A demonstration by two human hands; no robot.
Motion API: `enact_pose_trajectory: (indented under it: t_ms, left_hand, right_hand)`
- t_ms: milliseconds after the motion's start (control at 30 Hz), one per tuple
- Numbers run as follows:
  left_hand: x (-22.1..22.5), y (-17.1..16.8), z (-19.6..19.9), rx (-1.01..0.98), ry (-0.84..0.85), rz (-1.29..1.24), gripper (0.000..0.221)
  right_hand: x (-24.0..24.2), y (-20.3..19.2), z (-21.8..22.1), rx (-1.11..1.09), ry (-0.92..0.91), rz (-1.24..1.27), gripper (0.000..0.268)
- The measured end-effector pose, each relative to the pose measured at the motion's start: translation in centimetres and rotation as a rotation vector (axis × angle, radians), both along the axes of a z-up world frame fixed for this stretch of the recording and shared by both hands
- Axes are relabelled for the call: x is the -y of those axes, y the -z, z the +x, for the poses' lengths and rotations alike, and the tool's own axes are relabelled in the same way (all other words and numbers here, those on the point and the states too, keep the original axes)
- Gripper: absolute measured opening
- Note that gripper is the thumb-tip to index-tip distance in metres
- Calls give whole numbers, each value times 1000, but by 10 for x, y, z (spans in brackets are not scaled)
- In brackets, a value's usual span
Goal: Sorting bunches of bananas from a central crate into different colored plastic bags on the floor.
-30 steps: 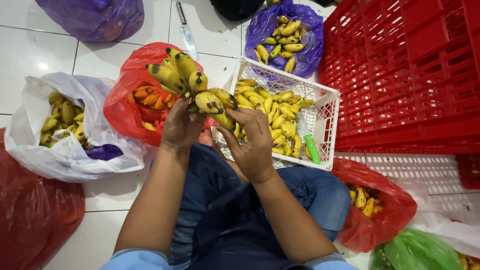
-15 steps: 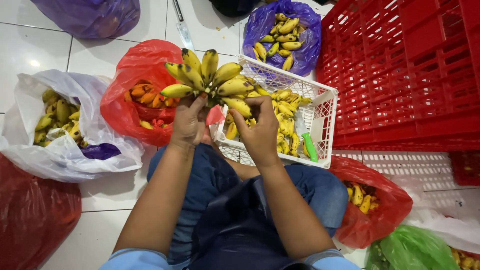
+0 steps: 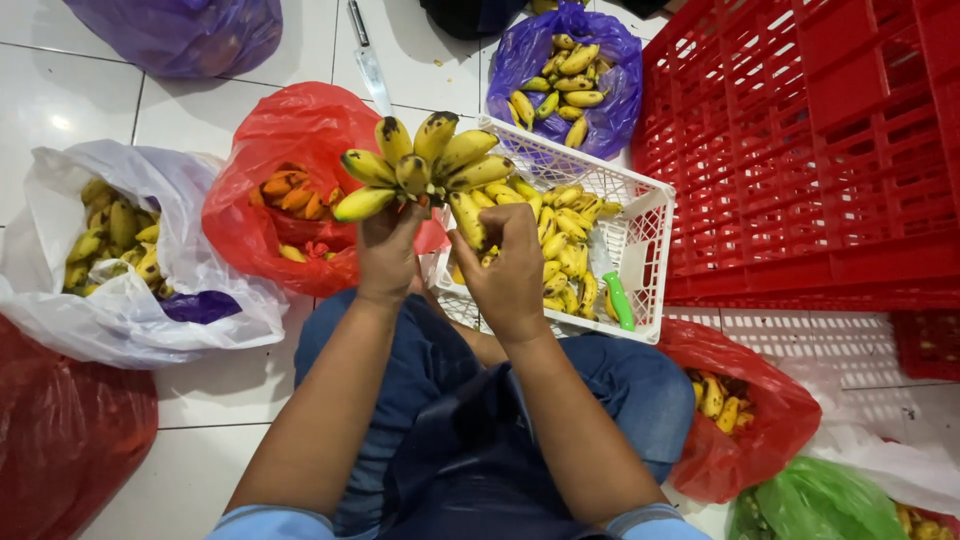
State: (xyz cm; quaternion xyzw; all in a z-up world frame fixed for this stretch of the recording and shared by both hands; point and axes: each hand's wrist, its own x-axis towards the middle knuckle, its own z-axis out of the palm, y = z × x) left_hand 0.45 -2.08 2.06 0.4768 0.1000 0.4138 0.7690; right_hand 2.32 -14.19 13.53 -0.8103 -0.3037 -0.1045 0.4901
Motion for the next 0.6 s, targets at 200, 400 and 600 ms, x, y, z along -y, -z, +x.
enact_pose_trajectory:
  t_ms: [200, 400, 600]
  left_hand:
    - [0, -11, -6, 4, -29, 89, 34]
    - [-10, -4, -4, 18, -6, 49, 31]
    - [-5, -9, -3, 2, 72, -235, 29]
  right_hand:
    - [-3, 1, 3, 19, -15, -26, 37]
    - [12, 17, 21, -437, -44, 167, 36]
    - [19, 17, 29, -611, -104, 207, 32]
